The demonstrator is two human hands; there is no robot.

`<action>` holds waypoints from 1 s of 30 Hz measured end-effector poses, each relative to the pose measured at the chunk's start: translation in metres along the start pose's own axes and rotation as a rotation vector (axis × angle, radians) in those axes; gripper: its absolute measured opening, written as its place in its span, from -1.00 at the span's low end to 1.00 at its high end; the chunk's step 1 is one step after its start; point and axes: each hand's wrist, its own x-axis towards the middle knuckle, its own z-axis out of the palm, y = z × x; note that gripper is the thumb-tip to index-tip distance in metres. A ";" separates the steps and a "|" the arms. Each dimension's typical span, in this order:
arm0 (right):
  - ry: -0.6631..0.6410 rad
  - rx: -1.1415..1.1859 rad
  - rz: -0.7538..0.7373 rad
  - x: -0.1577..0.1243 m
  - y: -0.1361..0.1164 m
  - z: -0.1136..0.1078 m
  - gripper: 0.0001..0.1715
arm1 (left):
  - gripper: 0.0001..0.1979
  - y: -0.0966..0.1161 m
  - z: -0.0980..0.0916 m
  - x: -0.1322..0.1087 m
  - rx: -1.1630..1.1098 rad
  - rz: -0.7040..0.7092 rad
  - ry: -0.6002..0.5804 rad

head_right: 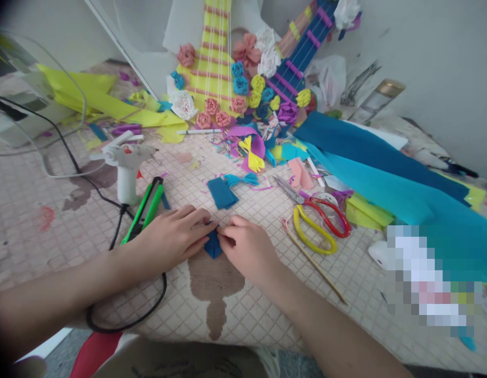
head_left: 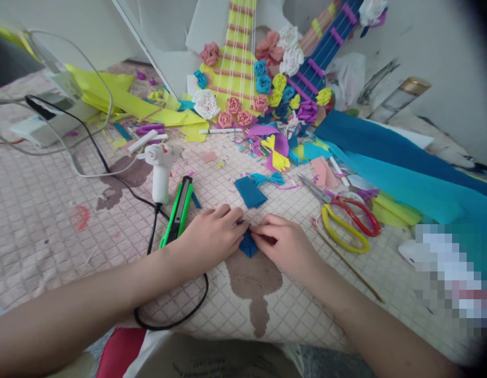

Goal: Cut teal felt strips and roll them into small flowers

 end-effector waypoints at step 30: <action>0.038 -0.003 -0.001 0.008 0.006 -0.012 -0.84 | -0.66 -0.005 0.007 0.004 -0.327 -0.159 0.112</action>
